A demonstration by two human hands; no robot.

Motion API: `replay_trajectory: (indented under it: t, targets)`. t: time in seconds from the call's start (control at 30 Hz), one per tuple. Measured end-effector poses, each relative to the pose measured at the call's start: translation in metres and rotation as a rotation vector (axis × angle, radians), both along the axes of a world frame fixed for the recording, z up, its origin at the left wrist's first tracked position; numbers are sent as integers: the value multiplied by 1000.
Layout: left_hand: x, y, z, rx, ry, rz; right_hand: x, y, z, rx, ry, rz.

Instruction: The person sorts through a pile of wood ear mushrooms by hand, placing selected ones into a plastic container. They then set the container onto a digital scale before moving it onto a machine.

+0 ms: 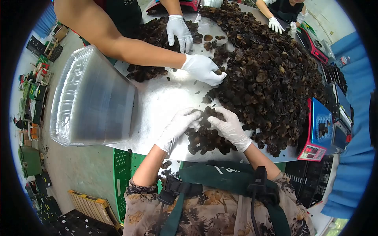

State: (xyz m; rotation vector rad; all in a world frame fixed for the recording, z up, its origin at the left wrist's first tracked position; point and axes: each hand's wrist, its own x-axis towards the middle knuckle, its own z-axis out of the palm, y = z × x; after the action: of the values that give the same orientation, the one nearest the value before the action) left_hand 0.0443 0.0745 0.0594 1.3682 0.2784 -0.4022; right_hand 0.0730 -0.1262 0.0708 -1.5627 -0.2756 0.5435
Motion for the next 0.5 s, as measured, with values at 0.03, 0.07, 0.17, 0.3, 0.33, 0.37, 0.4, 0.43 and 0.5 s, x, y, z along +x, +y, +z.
replay_trajectory:
  t: [0.03, 0.07, 0.17, 0.3, 0.33, 0.37, 0.4, 0.43, 0.5]
  targets:
    - [-3, -3, 4, -3, 9, -2, -1, -1, 6, -13, 24, 15]
    - [-5, -5, 7, 11, -19, -16, -1, -1, 9, -26, 47, 30]
    - [-8, -2, 7, -251, -32, -51, -2, -1, 7, 0, 0, 35]
    - [-15, -4, 8, -160, -90, -10, 3, -9, 0, 65, 103, 54]
    - [-15, -3, 6, -183, -73, 2, 2, -8, 4, 89, 129, 49]
    - [-16, -1, 5, -207, -55, 13, 1, -7, 7, 114, 154, 44]
    - [-17, 1, -1, -248, -67, 44, 2, -7, 8, 136, 158, 30]
    - [-18, 2, -8, -289, -80, 74, 3, -8, 9, 158, 162, 16]
    - [-19, 10, -6, -279, -80, 69, 10, -13, 9, 164, 143, 47]
